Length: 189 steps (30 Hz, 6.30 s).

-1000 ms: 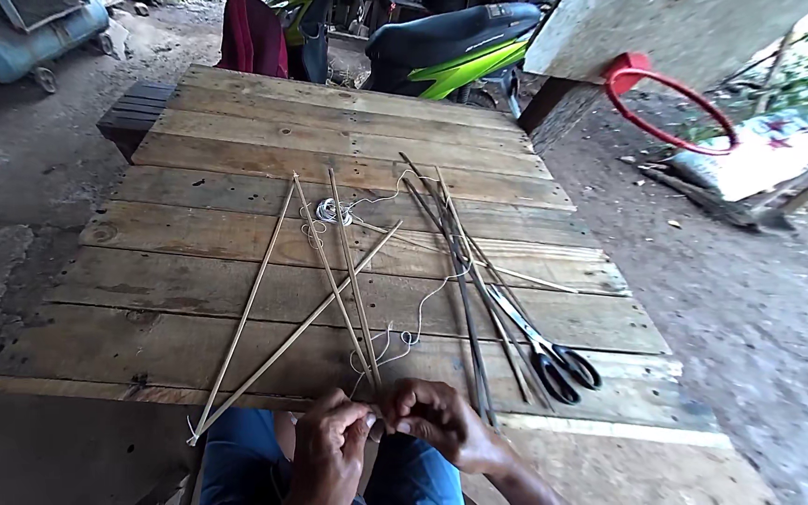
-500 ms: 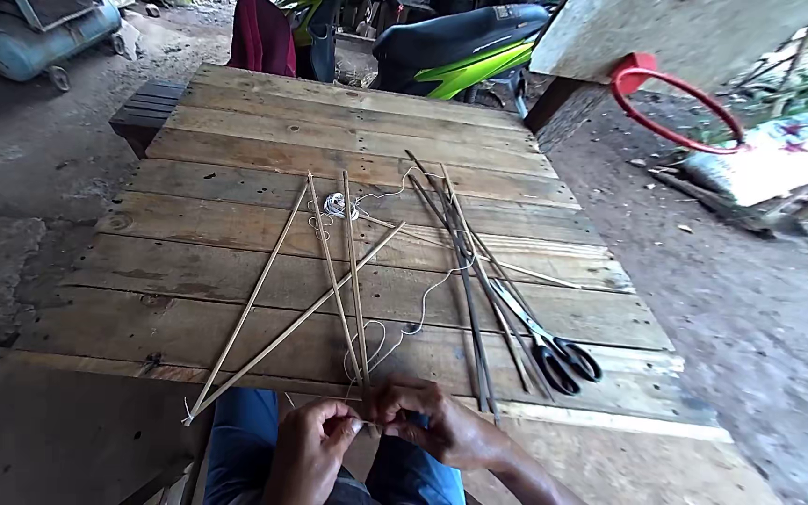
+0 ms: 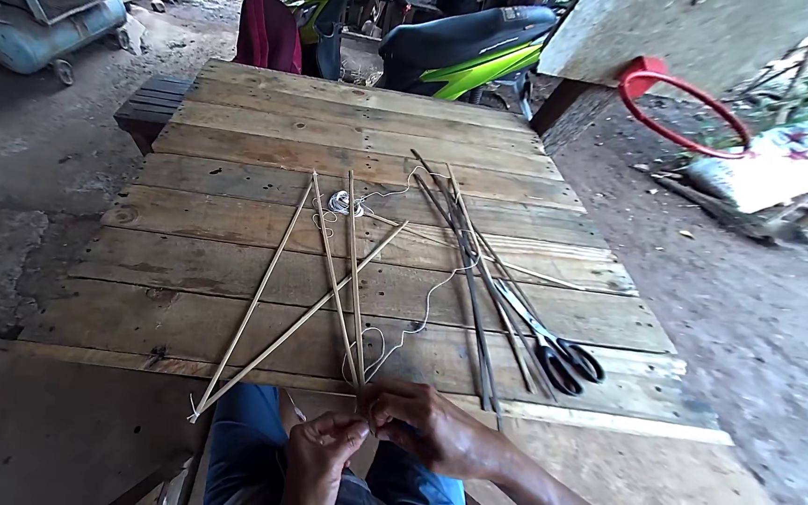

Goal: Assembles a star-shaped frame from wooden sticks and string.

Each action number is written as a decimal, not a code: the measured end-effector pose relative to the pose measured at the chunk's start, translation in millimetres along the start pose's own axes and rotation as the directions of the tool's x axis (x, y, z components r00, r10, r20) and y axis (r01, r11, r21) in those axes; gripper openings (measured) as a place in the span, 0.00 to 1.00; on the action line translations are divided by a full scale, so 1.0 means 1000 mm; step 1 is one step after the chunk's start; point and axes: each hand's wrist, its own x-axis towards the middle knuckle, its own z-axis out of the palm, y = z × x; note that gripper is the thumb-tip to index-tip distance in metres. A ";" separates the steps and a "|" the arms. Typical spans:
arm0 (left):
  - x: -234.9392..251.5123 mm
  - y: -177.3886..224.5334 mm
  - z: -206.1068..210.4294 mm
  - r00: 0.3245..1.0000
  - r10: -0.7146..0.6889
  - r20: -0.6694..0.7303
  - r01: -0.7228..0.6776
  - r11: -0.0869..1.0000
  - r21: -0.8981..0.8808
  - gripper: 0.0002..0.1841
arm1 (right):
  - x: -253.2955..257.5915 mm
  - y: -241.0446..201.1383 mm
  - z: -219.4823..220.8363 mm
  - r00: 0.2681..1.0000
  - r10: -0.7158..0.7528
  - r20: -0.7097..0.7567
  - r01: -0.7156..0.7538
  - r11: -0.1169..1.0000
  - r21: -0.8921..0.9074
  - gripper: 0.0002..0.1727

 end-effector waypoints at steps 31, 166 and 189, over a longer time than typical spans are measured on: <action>0.028 -0.021 -0.023 0.732 0.605 0.314 -0.680 0.680 0.274 0.05 | -0.004 0.009 0.035 0.925 0.012 -0.381 0.035 0.993 0.115 0.03; 0.009 -0.010 -0.011 0.963 0.175 0.207 -0.247 0.882 0.401 0.06 | -0.006 -0.005 0.023 0.948 -0.219 -0.232 0.173 0.964 -0.203 0.05; 0.011 -0.017 -0.002 0.978 0.171 0.121 -0.156 0.981 -0.119 0.07 | 0.015 0.017 0.013 0.988 -0.115 -0.106 0.141 0.946 0.291 0.03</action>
